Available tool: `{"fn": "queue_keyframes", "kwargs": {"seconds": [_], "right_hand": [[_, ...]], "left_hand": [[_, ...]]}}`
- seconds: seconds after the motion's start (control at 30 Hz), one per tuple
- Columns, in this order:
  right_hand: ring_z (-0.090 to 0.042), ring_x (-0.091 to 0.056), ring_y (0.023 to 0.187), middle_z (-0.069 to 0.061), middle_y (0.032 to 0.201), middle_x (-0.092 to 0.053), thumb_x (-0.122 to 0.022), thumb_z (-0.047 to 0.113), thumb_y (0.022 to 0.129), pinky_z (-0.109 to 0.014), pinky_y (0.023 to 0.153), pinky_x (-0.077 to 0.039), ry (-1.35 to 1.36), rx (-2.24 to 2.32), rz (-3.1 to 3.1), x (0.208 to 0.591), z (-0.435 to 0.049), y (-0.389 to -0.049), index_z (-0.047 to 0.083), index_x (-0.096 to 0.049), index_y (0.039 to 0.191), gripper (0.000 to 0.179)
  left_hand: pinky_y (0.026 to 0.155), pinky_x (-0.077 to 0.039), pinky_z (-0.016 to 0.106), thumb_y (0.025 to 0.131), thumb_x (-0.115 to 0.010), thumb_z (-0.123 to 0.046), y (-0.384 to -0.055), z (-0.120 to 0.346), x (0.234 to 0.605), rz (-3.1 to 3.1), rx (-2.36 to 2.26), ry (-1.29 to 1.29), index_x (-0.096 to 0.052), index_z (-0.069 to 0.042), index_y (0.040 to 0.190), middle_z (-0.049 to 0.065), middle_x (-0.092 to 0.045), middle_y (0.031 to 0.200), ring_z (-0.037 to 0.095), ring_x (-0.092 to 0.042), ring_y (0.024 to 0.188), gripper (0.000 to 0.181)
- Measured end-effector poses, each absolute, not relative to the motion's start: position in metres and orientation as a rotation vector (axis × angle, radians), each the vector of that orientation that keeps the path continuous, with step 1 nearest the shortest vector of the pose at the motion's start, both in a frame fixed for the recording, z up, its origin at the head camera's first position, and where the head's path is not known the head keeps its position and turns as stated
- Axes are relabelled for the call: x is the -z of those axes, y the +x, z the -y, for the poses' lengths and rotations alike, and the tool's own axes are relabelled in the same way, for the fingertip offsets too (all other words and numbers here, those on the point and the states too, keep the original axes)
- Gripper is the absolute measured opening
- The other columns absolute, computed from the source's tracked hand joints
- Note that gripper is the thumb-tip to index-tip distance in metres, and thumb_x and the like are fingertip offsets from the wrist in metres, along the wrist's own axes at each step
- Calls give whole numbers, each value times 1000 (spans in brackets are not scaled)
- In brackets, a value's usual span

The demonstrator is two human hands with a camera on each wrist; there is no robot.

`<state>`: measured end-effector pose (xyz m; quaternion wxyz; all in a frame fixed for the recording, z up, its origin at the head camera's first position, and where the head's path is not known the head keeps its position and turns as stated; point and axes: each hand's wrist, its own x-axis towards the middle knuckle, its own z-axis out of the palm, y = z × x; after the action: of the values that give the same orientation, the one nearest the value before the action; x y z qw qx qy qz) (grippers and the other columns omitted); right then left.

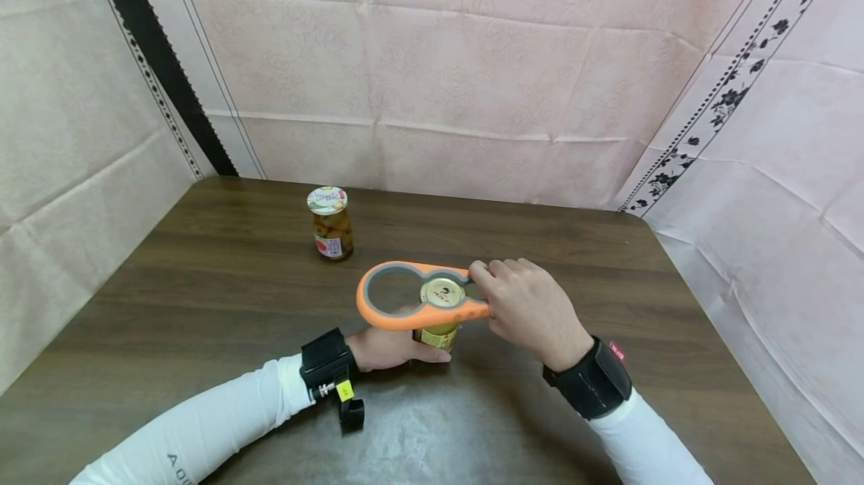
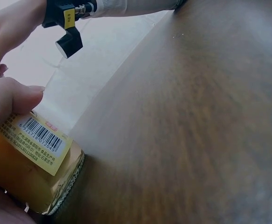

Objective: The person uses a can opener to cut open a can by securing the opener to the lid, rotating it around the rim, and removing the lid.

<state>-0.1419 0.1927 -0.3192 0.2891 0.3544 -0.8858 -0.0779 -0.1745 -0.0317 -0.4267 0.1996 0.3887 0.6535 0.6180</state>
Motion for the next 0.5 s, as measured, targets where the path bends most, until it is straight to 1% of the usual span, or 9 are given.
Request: {"fn": "queue_keyframes", "kwargs": {"seconds": [0.07,0.1,0.17,0.27,0.33,0.4,0.5], "right_hand": [[-16,-51,58,0,69,-58,-76,5,67,-29,57,-47,947,211,2364,319,-193,-142,10,-56,93,34],[-16,-51,58,0,69,-58,-77,5,67,-29,57,-47,947,211,2365,319,-193,-142,10,-56,93,34],[-17,-51,58,0,69,-58,-77,6,67,-29,57,-47,949,210,2368,319,-193,-143,10,-56,94,34],[-16,-51,59,0,70,-59,-78,6,68,-29,58,-47,954,203,2376,319,-193,-143,10,-56,95,35],[-16,-52,60,0,70,-59,-78,5,68,-28,58,-47,959,194,2379,318,-193,-144,11,-56,95,36],[-16,-52,60,0,70,-59,-77,4,68,-29,58,-47,963,184,2381,319,-193,-144,11,-56,95,36],[-16,-51,61,1,70,-58,-77,3,67,-29,59,-46,965,174,2383,319,-194,-146,12,-55,95,37]], "left_hand": [[113,-42,27,85,-77,3,-175,32,427,-1799,-1726,1072,-23,-34,160,1,-37,162,22,-45,140,100],[112,-42,27,86,-77,3,-174,32,428,-1788,-1724,1057,-23,-34,160,1,-39,161,25,-46,140,99],[111,-43,27,87,-77,0,-174,33,428,-1776,-1717,1033,-27,-31,159,0,-44,157,29,-47,139,93],[111,-43,28,88,-76,-2,-174,33,428,-1767,-1720,1021,-32,-26,158,1,-46,156,32,-46,140,86],[111,-44,28,89,-76,-3,-173,34,428,-1775,-1716,1016,-37,-25,156,1,-48,154,30,-47,140,81],[111,-44,29,88,-77,-2,-173,33,427,-1794,-1715,1027,-39,-24,155,1,-48,154,26,-48,138,80],[113,-42,28,86,-78,-1,-173,33,426,-1836,-1698,1058,-33,-31,157,-3,-43,158,17,-47,140,89]]}}
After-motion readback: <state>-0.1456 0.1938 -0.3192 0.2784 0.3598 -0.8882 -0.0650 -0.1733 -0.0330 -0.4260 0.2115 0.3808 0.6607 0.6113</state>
